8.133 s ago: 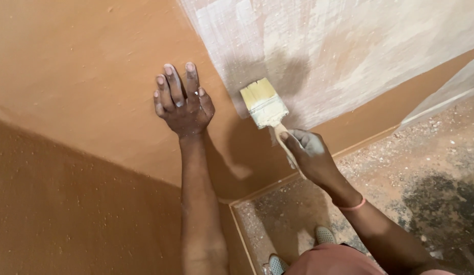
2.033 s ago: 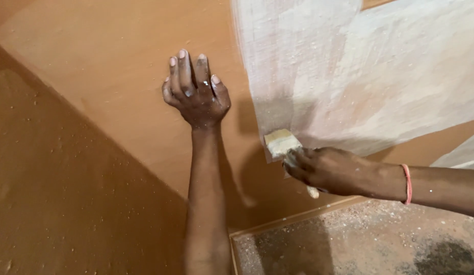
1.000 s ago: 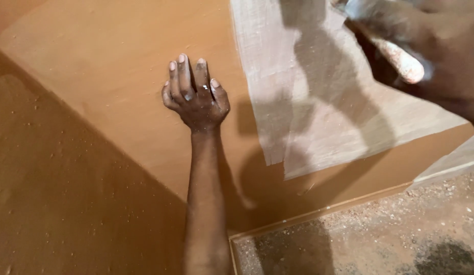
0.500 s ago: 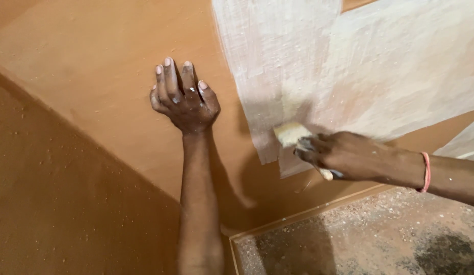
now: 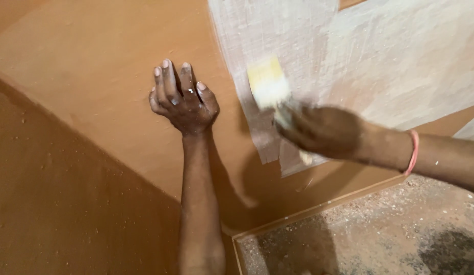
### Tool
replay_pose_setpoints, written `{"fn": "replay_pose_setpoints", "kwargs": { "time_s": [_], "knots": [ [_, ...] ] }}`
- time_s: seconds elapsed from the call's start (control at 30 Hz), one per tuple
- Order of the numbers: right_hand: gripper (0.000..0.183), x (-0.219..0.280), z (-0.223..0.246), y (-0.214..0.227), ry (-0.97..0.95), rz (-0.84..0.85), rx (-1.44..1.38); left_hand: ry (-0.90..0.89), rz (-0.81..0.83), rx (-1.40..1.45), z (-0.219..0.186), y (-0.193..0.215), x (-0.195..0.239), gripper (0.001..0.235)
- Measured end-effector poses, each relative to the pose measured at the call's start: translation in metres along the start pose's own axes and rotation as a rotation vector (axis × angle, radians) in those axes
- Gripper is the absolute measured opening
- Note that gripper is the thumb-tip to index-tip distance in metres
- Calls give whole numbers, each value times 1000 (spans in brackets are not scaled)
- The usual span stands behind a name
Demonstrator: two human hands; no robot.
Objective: The person paints a wall white using a paintbrush, repeatedly dipping the brush into a paint bucket and applying paint in vertical strokes. The person uses their left hand to steady themselves against the wall while painting with the right hand.
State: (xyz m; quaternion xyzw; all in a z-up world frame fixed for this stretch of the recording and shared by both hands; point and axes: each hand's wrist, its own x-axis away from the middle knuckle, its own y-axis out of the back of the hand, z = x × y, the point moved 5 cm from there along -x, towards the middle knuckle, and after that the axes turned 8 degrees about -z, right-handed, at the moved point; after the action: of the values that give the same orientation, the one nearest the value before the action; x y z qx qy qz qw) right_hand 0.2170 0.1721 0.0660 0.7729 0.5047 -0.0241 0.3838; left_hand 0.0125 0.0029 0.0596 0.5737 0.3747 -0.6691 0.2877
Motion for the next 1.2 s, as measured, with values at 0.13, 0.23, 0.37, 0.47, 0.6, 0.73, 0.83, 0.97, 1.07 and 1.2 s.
{"fn": "replay_pose_setpoints", "kwargs": {
  "time_s": [0.13,0.23,0.37,0.47,0.6,0.73,0.83,0.97,1.07,1.2],
  "knots": [
    [37,6,34,-5,-30,57,-231,6,18,10,0,3,2,40],
    [37,-11,14,10,-75,-62,-241,1,24,7,1,2,1,41],
    [41,-41,-49,44,-198,-279,-173,13,36,-1,2,0,2,41],
    [38,-54,-77,70,-173,-455,-119,21,43,6,3,-1,3,41],
    [40,-74,-71,52,-183,-108,156,28,56,17,4,-1,6,41],
    [39,-79,-22,34,-11,-124,23,37,43,34,4,-2,6,41],
    [45,-67,0,17,-8,4,-124,37,43,29,4,-2,7,40],
    [47,-61,-26,18,-141,148,-173,41,43,30,5,-1,6,40],
    [36,-72,-64,49,-278,118,-15,32,37,25,3,-3,3,41],
    [33,-88,-68,84,-97,-240,141,37,33,25,5,-2,5,41]
  ]
}}
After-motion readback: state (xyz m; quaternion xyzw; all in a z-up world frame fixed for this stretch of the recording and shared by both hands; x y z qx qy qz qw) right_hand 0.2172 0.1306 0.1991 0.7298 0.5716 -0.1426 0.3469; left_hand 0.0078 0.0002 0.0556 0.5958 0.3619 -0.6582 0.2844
